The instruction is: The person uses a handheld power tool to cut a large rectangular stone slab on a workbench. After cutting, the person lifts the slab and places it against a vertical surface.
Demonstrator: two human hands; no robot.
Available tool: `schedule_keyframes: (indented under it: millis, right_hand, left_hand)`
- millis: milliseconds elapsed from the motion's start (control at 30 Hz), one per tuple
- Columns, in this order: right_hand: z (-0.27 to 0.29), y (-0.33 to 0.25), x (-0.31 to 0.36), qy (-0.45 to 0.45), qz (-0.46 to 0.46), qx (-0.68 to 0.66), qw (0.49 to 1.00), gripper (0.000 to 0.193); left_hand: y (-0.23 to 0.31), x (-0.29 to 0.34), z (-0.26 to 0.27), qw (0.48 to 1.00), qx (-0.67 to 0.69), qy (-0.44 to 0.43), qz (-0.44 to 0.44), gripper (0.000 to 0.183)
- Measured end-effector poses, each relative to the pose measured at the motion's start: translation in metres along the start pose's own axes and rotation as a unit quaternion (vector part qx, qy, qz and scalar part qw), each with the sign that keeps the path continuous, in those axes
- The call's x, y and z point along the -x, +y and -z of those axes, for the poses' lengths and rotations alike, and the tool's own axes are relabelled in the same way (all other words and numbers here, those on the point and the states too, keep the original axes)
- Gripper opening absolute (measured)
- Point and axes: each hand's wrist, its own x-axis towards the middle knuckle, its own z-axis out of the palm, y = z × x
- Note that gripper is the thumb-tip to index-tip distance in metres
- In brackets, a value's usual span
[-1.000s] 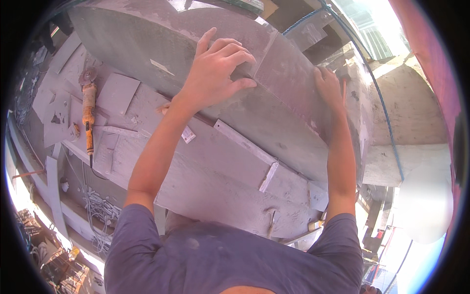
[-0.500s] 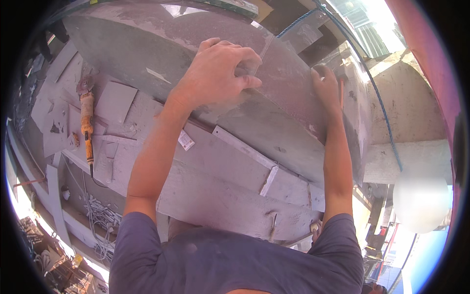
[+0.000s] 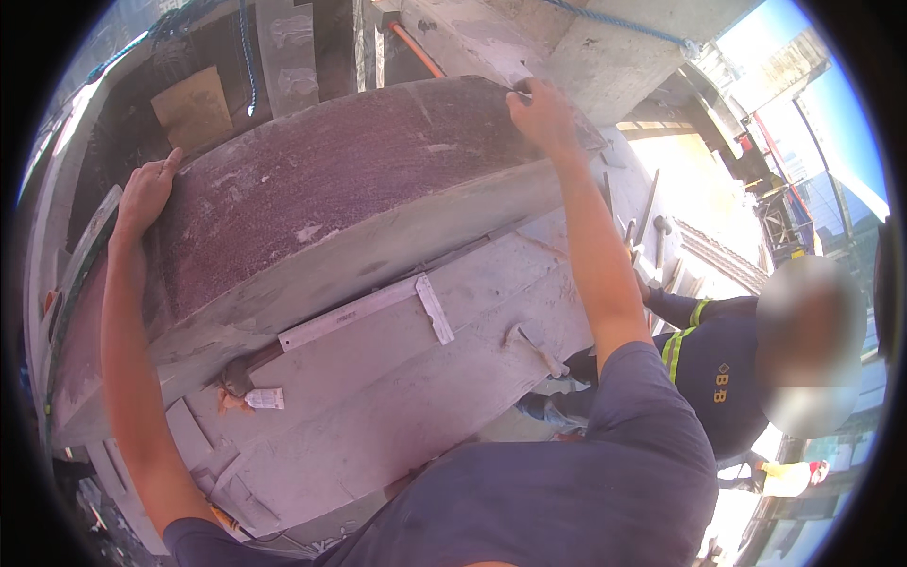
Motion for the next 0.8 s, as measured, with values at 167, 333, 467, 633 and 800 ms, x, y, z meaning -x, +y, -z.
schedule_keyframes:
  millis: [167, 333, 467, 633, 800]
  right_hand:
    - [-0.006, 0.048, -0.05, -0.164, -0.113, -0.089, 0.976, 0.047]
    - [-0.067, 0.032, -0.127, -0.141, 0.115, -0.062, 0.981, 0.053]
    - [-0.106, 0.072, -0.163, -0.23, 0.029, -0.089, 0.969, 0.07]
    - [-0.134, 0.054, -0.167, -0.214, 0.062, -0.045, 0.974, 0.078]
    - [-0.127, 0.021, -0.15, -0.224, 0.035, 0.016, 0.974, 0.082]
  left_hand:
    - [-0.001, -0.006, -0.014, 0.995, -0.046, 0.036, 0.084, 0.071]
    - [-0.031, 0.003, -0.016, 0.992, 0.021, 0.03, 0.117, 0.071]
    - [0.013, -0.003, -0.022, 0.993, -0.02, 0.068, 0.097, 0.068]
    - [0.008, 0.016, -0.014, 0.995, 0.009, 0.053, 0.086, 0.058]
    - [-0.004, 0.017, -0.033, 0.978, 0.034, 0.197, 0.054, 0.057]
